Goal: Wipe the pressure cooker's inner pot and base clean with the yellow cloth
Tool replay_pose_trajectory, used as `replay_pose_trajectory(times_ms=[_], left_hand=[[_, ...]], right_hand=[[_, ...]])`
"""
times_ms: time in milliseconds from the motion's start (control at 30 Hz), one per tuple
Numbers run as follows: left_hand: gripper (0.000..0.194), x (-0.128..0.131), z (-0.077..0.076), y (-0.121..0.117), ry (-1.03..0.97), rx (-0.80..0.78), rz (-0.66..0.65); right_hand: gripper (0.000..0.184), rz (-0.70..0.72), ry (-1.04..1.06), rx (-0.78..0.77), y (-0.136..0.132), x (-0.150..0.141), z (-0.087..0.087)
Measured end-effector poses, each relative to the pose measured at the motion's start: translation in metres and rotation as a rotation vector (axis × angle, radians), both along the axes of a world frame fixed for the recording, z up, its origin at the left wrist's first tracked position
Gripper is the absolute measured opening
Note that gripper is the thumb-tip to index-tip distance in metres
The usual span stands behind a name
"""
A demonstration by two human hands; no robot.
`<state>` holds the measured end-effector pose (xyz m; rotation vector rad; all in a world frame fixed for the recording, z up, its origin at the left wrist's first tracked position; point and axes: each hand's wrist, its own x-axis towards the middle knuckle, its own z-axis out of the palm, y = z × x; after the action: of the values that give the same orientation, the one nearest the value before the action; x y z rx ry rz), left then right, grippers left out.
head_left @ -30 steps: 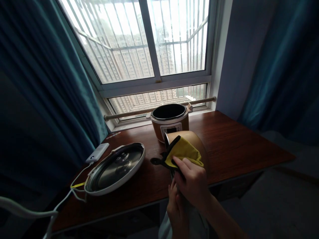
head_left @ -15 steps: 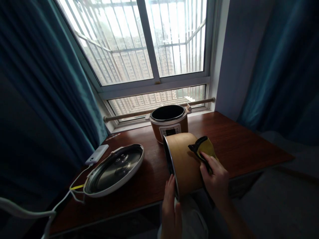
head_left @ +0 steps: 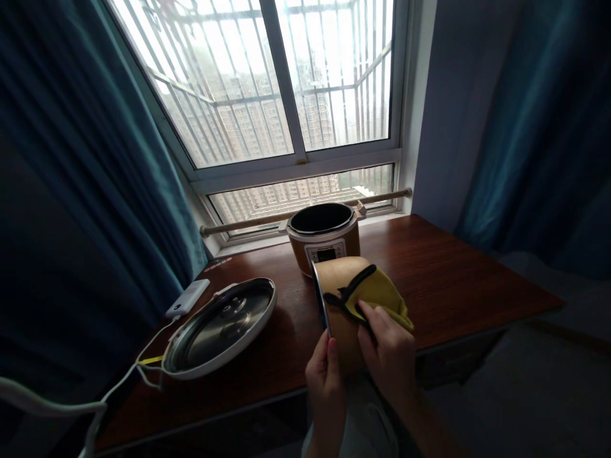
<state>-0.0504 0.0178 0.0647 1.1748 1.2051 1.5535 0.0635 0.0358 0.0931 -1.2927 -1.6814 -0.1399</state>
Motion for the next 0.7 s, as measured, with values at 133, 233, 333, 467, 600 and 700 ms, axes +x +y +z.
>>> replay_pose_trajectory(times_ms=[133, 233, 333, 467, 600, 700], left_hand=[[0.041, -0.003, -0.016, 0.004, 0.036, 0.059, 0.030], [0.038, -0.006, -0.028, 0.008, 0.078, 0.093, 0.070], [0.041, -0.008, -0.043, 0.011, 0.135, 0.117, 0.070], [0.044, -0.012, -0.063, 0.010, 0.226, 0.125, 0.112], [0.041, -0.020, -0.076, 0.005, 0.289, 0.149, 0.054], [0.036, -0.027, -0.080, -0.001, 0.350, 0.194, -0.033]], right_hand=[[0.034, 0.147, -0.023, 0.028, 0.001, -0.025, 0.014], [0.034, 0.168, -0.015, 0.018, 0.003, -0.031, 0.014], [0.033, 0.106, 0.001, -0.019, 0.006, -0.026, 0.007], [0.033, -0.085, 0.047, -0.041, 0.019, -0.003, -0.002], [0.034, -0.156, 0.162, -0.048, 0.033, 0.023, -0.009], [0.034, -0.135, 0.245, -0.035, 0.035, 0.034, -0.015]])
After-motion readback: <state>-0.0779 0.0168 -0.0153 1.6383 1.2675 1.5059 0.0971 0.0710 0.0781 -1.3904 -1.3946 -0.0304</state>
